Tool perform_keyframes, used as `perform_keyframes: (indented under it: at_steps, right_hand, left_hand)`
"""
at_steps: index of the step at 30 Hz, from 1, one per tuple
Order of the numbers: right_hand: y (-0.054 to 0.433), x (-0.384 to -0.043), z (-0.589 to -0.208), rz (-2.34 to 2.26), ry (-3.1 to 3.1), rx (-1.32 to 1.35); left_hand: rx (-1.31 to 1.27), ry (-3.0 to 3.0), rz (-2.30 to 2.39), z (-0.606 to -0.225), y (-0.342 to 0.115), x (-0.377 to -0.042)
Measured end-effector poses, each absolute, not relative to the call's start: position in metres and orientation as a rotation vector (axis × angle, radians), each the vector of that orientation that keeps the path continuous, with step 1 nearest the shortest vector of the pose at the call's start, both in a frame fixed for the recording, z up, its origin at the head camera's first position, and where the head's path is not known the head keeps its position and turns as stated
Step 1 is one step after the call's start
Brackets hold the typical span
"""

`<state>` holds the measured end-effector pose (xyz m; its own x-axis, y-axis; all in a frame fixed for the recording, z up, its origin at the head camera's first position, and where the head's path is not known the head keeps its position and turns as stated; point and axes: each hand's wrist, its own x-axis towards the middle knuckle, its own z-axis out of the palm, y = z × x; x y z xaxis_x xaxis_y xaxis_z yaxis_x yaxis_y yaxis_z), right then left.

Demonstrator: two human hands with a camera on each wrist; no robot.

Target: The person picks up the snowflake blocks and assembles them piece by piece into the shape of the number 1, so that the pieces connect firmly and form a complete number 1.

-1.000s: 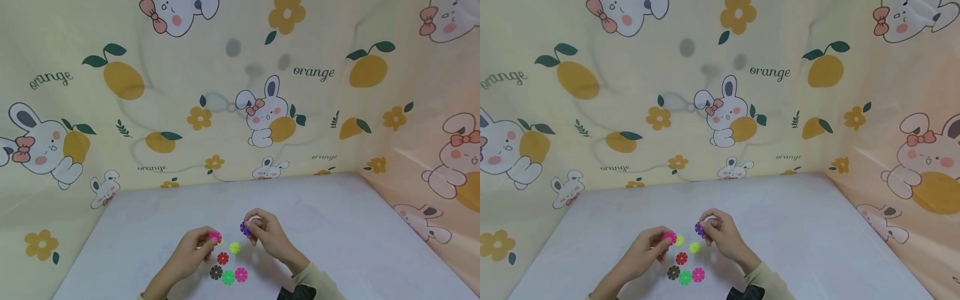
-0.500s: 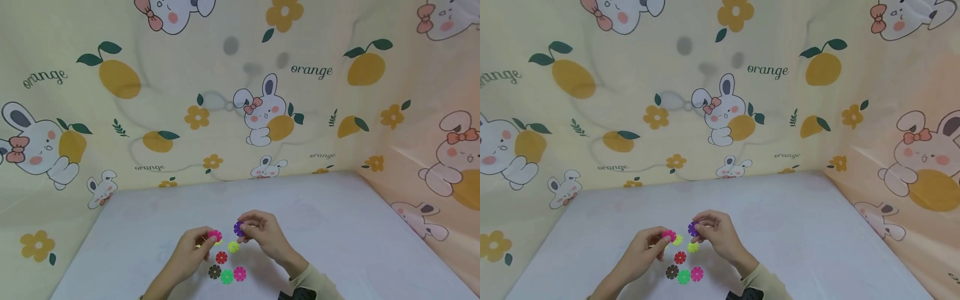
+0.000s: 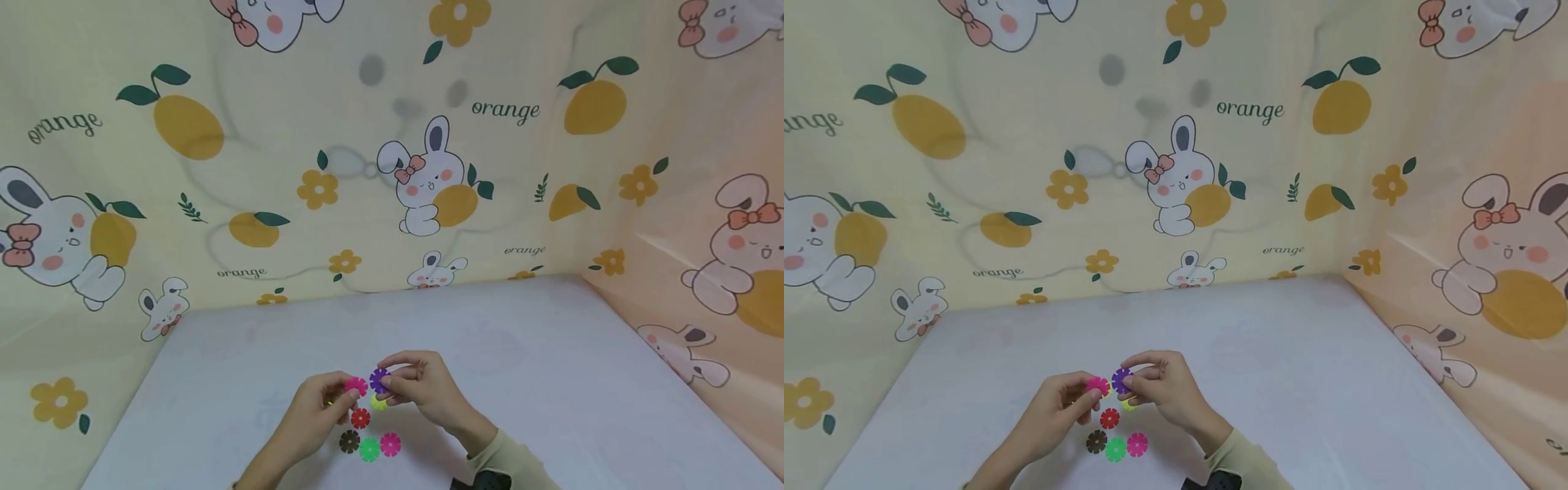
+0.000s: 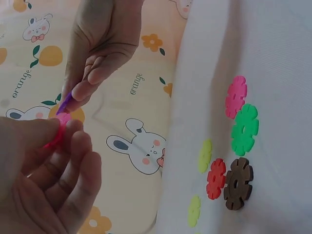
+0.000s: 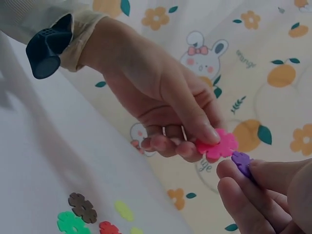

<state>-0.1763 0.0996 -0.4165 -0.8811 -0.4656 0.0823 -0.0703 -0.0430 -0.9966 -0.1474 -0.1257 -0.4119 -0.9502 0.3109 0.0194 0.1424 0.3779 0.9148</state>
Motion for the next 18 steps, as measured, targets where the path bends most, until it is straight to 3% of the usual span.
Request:
perform_keyframes:
  at_steps: [18]
  right_hand:
    - [0.0934,-0.1717,-0.4194,-1.887,1.963,-0.706]
  left_hand:
    - [0.595,2.697,1.432,-0.4139,-0.1244,-0.1436]
